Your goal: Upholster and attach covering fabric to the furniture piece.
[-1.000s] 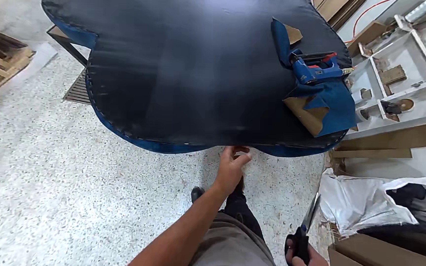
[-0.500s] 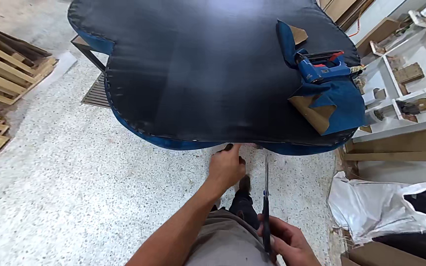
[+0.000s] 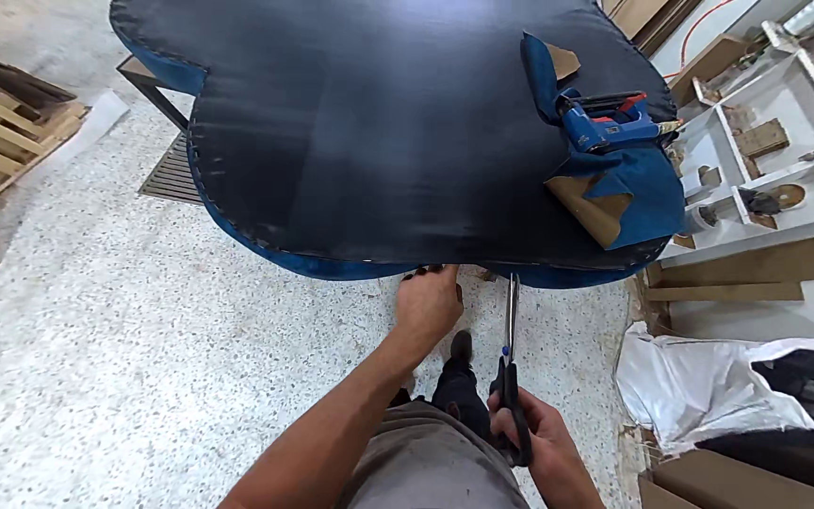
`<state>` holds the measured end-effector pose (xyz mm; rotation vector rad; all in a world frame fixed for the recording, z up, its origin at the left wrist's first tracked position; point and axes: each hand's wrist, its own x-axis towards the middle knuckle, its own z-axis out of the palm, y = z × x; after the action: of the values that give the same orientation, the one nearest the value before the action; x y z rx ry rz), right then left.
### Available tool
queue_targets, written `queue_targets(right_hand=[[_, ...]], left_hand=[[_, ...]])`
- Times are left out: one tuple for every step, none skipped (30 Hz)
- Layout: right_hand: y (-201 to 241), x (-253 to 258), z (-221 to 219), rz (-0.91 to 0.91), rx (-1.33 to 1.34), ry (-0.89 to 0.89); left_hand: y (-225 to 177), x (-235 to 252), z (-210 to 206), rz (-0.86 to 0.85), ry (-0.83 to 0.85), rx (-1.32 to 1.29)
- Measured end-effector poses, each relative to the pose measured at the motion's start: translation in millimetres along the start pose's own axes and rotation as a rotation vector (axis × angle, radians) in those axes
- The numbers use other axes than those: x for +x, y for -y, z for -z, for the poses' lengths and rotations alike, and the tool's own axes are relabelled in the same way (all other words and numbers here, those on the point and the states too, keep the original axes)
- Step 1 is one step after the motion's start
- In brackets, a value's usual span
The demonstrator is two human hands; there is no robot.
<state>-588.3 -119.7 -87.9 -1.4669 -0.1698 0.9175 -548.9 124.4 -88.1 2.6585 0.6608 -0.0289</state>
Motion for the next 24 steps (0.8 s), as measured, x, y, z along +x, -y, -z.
queue_targets(right_hand=[[0.4,1.9,-1.1,-0.004,0.014,0.009],[0.1,3.9,-2.0,-0.007,0.032,0.018],[-0.7,5.7,-2.6,-0.008,0.045,0.028],[-1.7,7.3,-3.3,-0.010,0.051,0.035],[-2.6,8.9,-4.0,-0.013,0.054,0.040],[-3.4,10.2,-4.7,-0.019,0.059,0.043],[-3.7,11.4,-5.4,-0.025,0.061,0.047],[-3.5,12.5,-6.4,-0.032,0.061,0.048],[-3.0,13.4,-8.0,-0.041,0.061,0.047],[-2.5,13.9,-9.7,-0.050,0.061,0.046],[-1.7,14.1,-11.3,-0.061,0.059,0.048],[-0.4,15.0,-12.7,-0.074,0.054,0.050],[0.9,16.4,-14.5,-0.089,0.048,0.054],[1.7,17.7,-16.7,-0.109,0.045,0.056],[2.1,18.8,-19.0,-0.134,0.039,0.058],[2.2,19.5,-21.1,-0.159,0.030,0.060],[1.8,20.4,-23.1,-0.176,0.021,0.058],[1.8,21.5,-24.7,-0.184,0.019,0.057],[2.3,22.9,-25.9,-0.183,0.027,0.060],[3.7,25.0,-27.4,-0.175,0.040,0.066],[6.0,27.8,-28.9,-0.164,0.049,0.072],[8.5,31.4,-30.5,-0.153,0.053,0.076],[11.0,34.9,-32.3,-0.146,0.054,0.078],[13.6,38.2,-34.7,-0.143,0.054,0.072]], left_hand=[[0.3,0.5,1.0,-0.008,0.007,0.015],[0.8,1.1,1.0,-0.016,0.013,0.029],[0.7,1.6,1.2,-0.022,0.024,0.040],[-0.3,2.6,2.3,-0.022,0.043,0.048],[-2.2,4.7,4.6,-0.014,0.081,0.063],[-3.7,6.7,6.2,-0.010,0.109,0.073],[-4.9,8.3,7.7,-0.008,0.127,0.081],[-5.5,9.6,9.7,-0.006,0.141,0.088],[-4.9,10.5,12.1,-0.007,0.154,0.083],[-2.7,10.5,14.9,-0.011,0.172,0.053],[1.3,9.9,17.5,-0.015,0.197,-0.022],[7.4,9.1,18.9,-0.016,0.218,-0.154],[15.0,7.9,16.1,-0.027,0.196,-0.328],[20.9,5.7,8.7,-0.041,0.133,-0.485],[23.2,3.0,0.6,-0.046,0.064,-0.596],[23.5,1.1,-4.8,-0.043,0.029,-0.654],[23.4,0.1,-7.2,-0.044,0.024,-0.650],[23.2,0.1,-8.4,-0.053,0.031,-0.600],[22.8,0.3,-8.9,-0.067,0.037,-0.525],[21.8,0.3,-7.3,-0.072,0.047,-0.451],[20.0,0.0,-4.7,-0.072,0.048,-0.382],[17.5,-0.5,-1.9,-0.064,0.046,-0.325],[15.1,-1.3,0.2,-0.053,0.041,-0.288],[13.1,-2.1,1.7,-0.044,0.038,-0.259]])
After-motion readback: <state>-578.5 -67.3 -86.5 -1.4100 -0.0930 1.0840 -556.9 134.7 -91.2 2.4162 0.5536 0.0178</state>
